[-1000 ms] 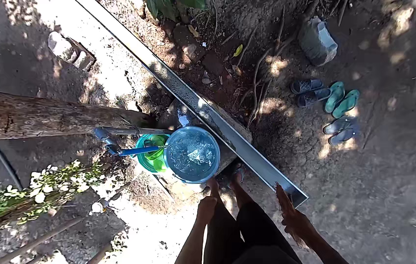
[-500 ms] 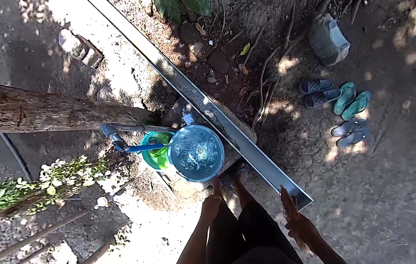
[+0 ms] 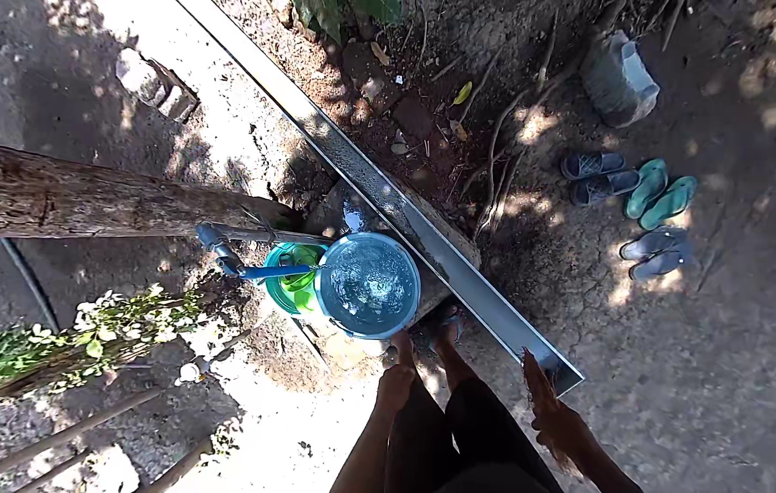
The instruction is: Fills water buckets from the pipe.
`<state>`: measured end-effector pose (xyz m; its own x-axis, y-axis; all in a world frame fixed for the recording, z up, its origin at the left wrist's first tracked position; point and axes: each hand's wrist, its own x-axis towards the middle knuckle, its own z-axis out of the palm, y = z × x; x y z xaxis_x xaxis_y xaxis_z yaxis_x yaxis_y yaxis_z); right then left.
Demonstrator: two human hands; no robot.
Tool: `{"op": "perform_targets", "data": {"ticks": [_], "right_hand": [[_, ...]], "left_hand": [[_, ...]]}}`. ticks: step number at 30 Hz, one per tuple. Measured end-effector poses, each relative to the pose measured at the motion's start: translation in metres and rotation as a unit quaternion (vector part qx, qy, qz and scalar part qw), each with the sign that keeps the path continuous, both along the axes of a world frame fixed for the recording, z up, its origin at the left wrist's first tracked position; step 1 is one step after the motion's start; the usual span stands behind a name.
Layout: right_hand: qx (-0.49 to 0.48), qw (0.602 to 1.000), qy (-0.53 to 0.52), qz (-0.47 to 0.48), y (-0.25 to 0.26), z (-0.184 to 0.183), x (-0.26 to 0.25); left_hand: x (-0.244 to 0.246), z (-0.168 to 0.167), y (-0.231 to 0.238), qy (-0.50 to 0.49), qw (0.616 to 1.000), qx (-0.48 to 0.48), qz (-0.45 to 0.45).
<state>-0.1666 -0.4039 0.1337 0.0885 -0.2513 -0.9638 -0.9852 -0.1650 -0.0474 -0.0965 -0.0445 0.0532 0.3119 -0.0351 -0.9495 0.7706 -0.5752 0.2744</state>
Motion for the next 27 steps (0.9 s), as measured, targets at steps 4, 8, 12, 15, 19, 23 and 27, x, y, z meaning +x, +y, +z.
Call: {"op": "perform_targets", "data": {"ticks": [4, 8, 12, 15, 19, 23, 27], "right_hand": [[-0.001, 1.0, -0.002, 0.0, 0.0018, -0.0009, -0.0002], [0.001, 1.0, -0.003, 0.003, 0.0005, -0.0033, -0.0024], [-0.004, 1.0, -0.007, -0.002, 0.001, -0.0014, -0.0029], [-0.004, 1.0, 0.0, -0.01, 0.0022, -0.0016, -0.0016], [-0.004, 1.0, 0.007, -0.009, 0.004, -0.0035, 0.0012], [0.001, 1.0, 0.0, 0.012, 0.0057, -0.0045, 0.0003], [-0.004, 1.0, 0.0, 0.017, 0.0059, -0.005, 0.0022]], "left_hand": [[-0.0022, -0.0042, 0.001, 0.001, 1.0, 0.001, 0.003], [-0.0006, -0.0055, -0.0001, 0.004, 1.0, 0.0, -0.002], [0.0029, -0.0034, -0.001, 0.005, 1.0, -0.006, -0.01], [0.0034, -0.0055, -0.0006, 0.007, 1.0, -0.003, -0.011], [0.0066, -0.0042, 0.0006, 0.009, 1.0, -0.001, -0.022], [0.0051, -0.0071, 0.0033, 0.006, 1.0, 0.002, -0.014], [0.0054, -0.0077, 0.0039, 0.003, 1.0, -0.001, -0.018]]}}
